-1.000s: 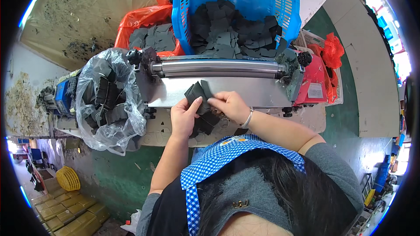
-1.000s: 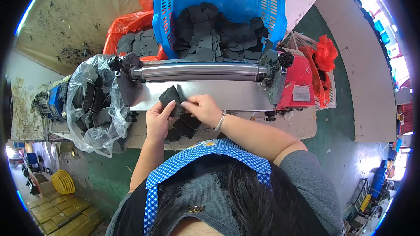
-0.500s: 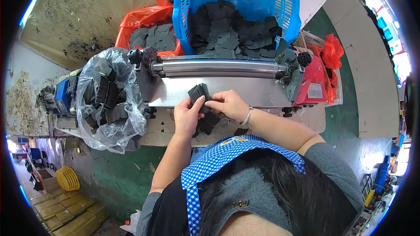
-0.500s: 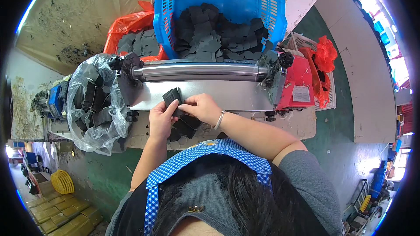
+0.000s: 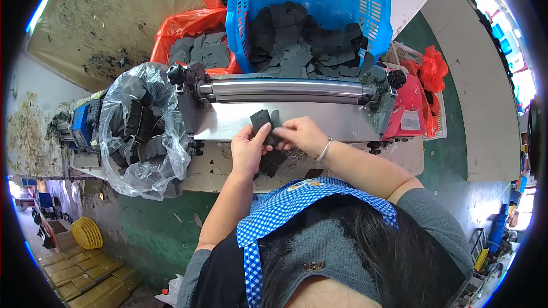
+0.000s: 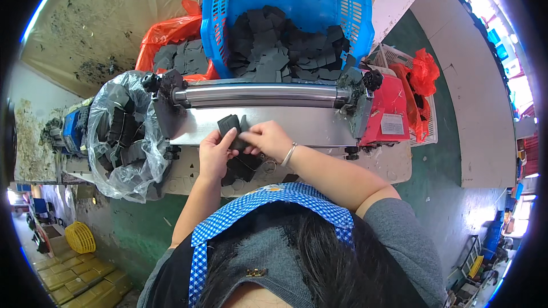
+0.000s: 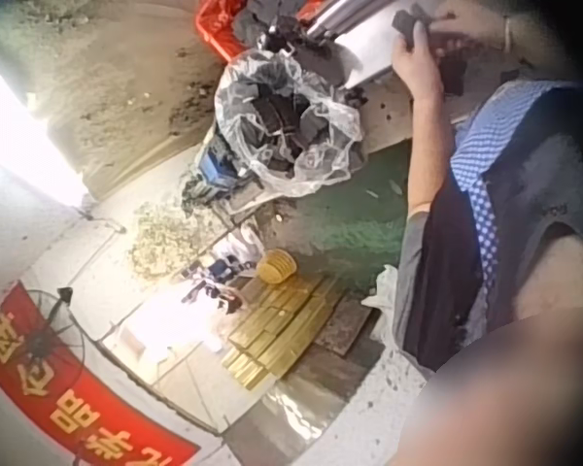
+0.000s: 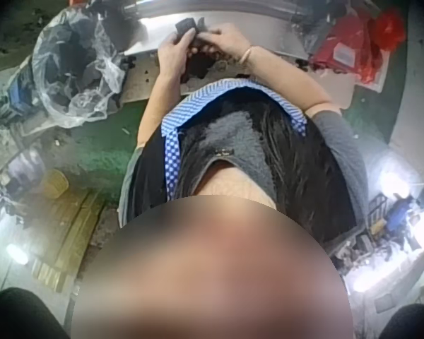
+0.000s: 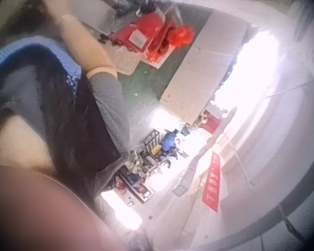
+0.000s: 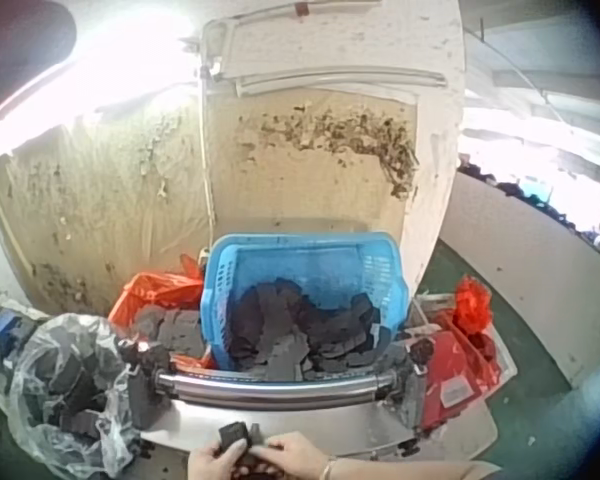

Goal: The recorder feeds small black leather pieces through a splitting machine to thin them.

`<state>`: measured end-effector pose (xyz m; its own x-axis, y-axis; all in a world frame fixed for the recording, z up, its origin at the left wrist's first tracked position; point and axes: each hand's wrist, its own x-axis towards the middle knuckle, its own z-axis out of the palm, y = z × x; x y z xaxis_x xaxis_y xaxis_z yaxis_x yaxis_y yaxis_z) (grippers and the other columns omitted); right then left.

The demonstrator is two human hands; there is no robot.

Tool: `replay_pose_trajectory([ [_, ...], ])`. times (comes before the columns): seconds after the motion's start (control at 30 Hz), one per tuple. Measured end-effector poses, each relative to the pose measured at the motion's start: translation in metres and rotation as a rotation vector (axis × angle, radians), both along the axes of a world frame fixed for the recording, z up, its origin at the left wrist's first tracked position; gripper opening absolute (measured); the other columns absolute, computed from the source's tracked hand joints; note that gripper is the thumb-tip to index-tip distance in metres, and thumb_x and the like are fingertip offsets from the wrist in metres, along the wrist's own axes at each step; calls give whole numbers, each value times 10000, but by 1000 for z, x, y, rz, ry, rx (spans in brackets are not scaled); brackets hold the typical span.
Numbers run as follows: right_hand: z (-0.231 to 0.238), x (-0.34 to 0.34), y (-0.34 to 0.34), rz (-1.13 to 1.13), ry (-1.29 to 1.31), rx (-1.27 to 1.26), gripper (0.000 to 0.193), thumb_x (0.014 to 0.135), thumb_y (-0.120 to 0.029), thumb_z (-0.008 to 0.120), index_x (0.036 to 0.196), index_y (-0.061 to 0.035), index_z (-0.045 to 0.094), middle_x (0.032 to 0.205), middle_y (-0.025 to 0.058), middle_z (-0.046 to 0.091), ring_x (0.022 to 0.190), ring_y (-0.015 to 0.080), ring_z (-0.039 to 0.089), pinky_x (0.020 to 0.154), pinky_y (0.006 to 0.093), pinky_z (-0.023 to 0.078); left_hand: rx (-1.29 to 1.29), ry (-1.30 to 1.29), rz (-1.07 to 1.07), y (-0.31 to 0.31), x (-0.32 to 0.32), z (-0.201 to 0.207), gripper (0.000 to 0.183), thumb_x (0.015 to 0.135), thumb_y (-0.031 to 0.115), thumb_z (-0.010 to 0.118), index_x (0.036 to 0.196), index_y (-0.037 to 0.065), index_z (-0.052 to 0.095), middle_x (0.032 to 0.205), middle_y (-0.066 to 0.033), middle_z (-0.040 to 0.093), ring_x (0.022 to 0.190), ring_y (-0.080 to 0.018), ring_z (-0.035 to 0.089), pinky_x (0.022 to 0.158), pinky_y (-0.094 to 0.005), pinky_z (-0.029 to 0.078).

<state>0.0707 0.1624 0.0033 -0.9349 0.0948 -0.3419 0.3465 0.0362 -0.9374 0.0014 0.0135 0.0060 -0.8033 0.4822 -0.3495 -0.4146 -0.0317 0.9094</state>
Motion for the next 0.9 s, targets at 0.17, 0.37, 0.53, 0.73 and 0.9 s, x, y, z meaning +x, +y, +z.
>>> replay_pose_trajectory([
  [0.17, -12, -11, 45, -627, -291, -433, 249, 896, -202, 561, 922, 45, 578, 805, 132, 639, 615, 164, 637, 513, 229, 515, -230, 248, 140, -8, -8, -4, 203, 822, 197, 675, 785, 17, 590, 640, -14, 591, 453, -57, 511, 415, -195, 405],
  [0.37, 4, -3, -7, -160, 17, -37, 234, 836, -201, 646, 889, 27, 658, 721, 69, 651, 616, 93, 605, 559, 221, 495, -21, 36, -6, 3, -3, -6, 165, 836, 170, 660, 830, 10, 618, 689, -24, 616, 519, -57, 564, 462, -179, 430],
  [0.53, -11, -4, 3, -120, -12, -79, 252, 884, -214, 573, 840, 25, 642, 709, 82, 646, 605, 103, 611, 550, 231, 500, 13, -101, -114, -1, -9, -8, 172, 845, 149, 640, 917, -7, 632, 747, -44, 640, 550, -89, 595, 477, -180, 446],
  [0.73, -9, -12, 29, -538, -254, -284, 292, 924, -252, 504, 980, 26, 575, 754, 115, 641, 602, 135, 628, 505, 241, 503, -333, 296, -12, -9, -12, 3, 190, 837, 159, 645, 835, -31, 628, 671, -47, 627, 518, -92, 588, 465, -201, 442],
  [0.9, -4, 1, -7, -114, 110, -28, 222, 887, -199, 575, 898, 18, 623, 738, 96, 640, 611, 146, 636, 515, 235, 507, -249, 208, -119, 1, -8, 0, 203, 829, 179, 661, 798, -19, 627, 647, -43, 617, 494, -77, 566, 450, -199, 427],
])
